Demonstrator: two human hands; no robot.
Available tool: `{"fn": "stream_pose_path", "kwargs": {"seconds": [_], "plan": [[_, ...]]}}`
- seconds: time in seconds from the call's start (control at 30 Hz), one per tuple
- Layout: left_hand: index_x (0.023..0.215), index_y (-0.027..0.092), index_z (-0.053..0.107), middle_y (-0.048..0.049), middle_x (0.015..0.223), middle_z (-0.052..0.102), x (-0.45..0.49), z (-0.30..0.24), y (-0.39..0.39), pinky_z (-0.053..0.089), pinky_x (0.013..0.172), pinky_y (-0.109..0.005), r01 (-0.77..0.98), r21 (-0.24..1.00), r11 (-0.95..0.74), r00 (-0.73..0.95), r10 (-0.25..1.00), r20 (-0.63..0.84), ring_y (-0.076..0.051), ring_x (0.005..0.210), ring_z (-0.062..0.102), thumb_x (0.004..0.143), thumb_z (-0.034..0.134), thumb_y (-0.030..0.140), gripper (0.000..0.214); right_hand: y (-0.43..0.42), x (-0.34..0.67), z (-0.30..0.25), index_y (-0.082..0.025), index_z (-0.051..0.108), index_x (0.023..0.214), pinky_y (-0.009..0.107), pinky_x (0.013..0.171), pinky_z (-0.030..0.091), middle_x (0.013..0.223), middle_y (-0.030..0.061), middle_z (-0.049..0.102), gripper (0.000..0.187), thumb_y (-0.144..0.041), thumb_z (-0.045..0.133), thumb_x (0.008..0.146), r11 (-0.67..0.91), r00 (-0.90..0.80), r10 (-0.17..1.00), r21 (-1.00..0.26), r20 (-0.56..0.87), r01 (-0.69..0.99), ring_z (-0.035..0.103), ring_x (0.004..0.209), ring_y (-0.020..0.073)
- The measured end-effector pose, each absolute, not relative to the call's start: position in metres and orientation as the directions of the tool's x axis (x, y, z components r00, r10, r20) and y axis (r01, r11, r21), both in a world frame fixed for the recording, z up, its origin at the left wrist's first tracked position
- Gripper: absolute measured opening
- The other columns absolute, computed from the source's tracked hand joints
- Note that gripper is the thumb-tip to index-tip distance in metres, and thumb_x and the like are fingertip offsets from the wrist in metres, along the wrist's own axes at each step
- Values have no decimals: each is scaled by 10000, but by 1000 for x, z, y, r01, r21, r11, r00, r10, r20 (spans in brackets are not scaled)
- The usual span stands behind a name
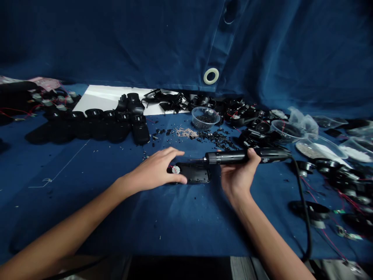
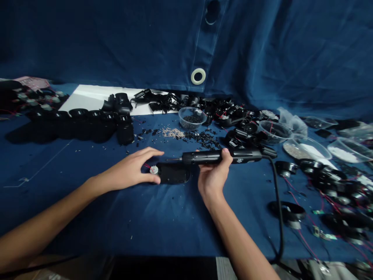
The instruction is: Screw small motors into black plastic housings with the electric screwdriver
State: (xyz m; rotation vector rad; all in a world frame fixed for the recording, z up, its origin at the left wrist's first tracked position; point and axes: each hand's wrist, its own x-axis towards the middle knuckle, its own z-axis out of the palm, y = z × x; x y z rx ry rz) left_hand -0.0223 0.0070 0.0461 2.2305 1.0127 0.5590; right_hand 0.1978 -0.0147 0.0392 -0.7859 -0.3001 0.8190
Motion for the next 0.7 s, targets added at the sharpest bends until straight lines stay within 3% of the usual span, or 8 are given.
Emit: {"fn": "stream_pose_path", "kwargs": {"seconds": [0.07,0.2,0.33,0.7], "plan": [[1303,327,467,-18,1309,506,-28,40,5,383,955,-375,539,650,-535,666,743,59,-270,1193,475,699,688,544,678,-17,196,41,-200,502,766,387,752,568,647,-69,522,194,-380,575,768,443,687,727,-766,3,-466,598,615,115],[1265,324,482,-8,1236,537,-29,29,4,396,927,-355,551,632,-545,677,734,43,-236,1135,506,761,656,486,558,-21,191,41,-176,518,764,378,674,574,649,-20,590,220,-389,571,775,428,674,730,-843,109,-327,652,600,168],[1266,316,459,-3,1241,524,-27,29,4,402,928,-347,542,629,-558,688,724,49,-220,1134,504,785,651,458,537,-23,187,36,-167,511,762,392,618,573,643,-2,609,244,-398,589,776,410,634,758,-867,151,-284,675,582,210],[1269,297,457,-15,1261,513,-27,28,4,417,934,-350,540,618,-571,690,721,63,-226,1142,506,800,634,461,527,-19,190,27,-166,517,764,375,589,580,652,-1,622,231,-381,599,786,412,611,765,-884,204,-221,676,569,207]]}}
